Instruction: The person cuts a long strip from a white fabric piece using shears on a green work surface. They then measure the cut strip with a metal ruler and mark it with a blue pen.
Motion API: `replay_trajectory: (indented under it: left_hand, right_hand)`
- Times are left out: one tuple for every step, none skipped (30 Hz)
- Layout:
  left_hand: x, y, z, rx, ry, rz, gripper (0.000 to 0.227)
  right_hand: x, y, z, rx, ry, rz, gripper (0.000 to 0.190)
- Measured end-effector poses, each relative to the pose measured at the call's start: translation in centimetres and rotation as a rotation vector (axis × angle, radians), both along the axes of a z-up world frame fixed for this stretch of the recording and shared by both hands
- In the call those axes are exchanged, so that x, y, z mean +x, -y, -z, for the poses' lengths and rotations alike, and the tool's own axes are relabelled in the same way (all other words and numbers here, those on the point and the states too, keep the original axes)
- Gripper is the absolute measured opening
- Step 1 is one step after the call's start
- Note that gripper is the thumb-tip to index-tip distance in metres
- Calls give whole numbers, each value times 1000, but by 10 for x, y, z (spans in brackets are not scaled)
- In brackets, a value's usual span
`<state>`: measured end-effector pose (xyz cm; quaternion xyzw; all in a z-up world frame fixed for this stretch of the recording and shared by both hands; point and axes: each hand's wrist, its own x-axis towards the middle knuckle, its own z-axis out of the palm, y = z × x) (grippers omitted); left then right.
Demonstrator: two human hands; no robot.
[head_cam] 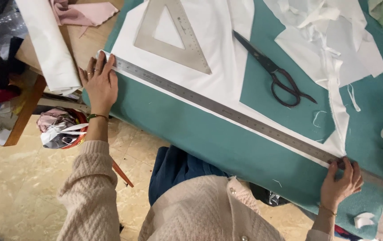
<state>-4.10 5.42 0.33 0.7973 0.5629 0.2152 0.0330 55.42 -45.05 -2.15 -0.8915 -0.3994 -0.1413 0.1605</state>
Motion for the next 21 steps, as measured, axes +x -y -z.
replay_trajectory:
  left_hand:
    - [-2, -2, 5, 19, 0, -6, 45]
    - [0, -5, 10, 37, 3, -5, 43]
    - [-6, -6, 15, 32, 11, 12, 43]
    - [-8, -10, 20, 95, -65, 23, 41]
    - [-9, -13, 25, 160, -138, 35, 38]
    - [-12, -15, 29, 156, -126, 64, 38]
    - [-14, -17, 33, 209, -186, 69, 38]
    - [-16, -20, 38, 265, -242, 76, 37]
    - [-12, -15, 31, 264, -228, 105, 37]
    - [-9, -12, 24, 174, -138, 92, 39]
    - [-6, -9, 16, 82, -50, 79, 42]
    - [-5, -7, 17, 81, -43, 104, 42]
    - [-5, -7, 19, 134, -43, 112, 42]
    - [-6, -5, 19, 186, -44, 116, 44]
    - [-9, -6, 24, 185, -37, 135, 44]
    - [-12, -8, 28, 230, -86, 145, 54]
    - [-16, -11, 32, 276, -134, 154, 64]
    - [-17, -11, 34, 276, -127, 169, 64]
    - [-18, -11, 35, 305, -172, 177, 63]
    - [-21, -11, 37, 335, -218, 183, 61]
    - [-19, -10, 36, 337, -211, 194, 61]
  right_hand:
    - [0, -2, 0, 8, 6, -5, 35]
    - [-1, -1, -2, 16, 17, -3, 32]
    - [2, -2, -1, 11, 24, 13, 32]
    - [4, 0, 0, 32, 77, -51, 32]
    - [8, 1, 1, 51, 129, -115, 32]
    - [8, 2, 2, 43, 138, -87, 32]
    - [10, 2, 3, 48, 91, -95, 34]
    - [12, 4, 4, 54, 45, -102, 36]
    - [11, 4, 4, 48, 56, -72, 36]
    - [10, 3, 3, 74, 47, -85, 35]
    - [10, 2, 3, 100, 39, -99, 34]
    - [9, 1, 2, 98, 47, -75, 34]
    - [7, 0, 1, 97, 30, -64, 34]
    - [7, -2, 1, 98, 11, -58, 34]
    - [4, -1, 0, 96, 17, -39, 34]
    - [3, -1, -1, 88, -35, -12, 37]
    - [1, -2, -1, 82, -88, 14, 40]
    - [1, -2, -2, 81, -83, 28, 40]
    - [0, -3, -3, 92, -95, 40, 38]
    - [-1, -4, -3, 103, -107, 49, 37]
    - [-1, -3, -3, 103, -102, 61, 37]
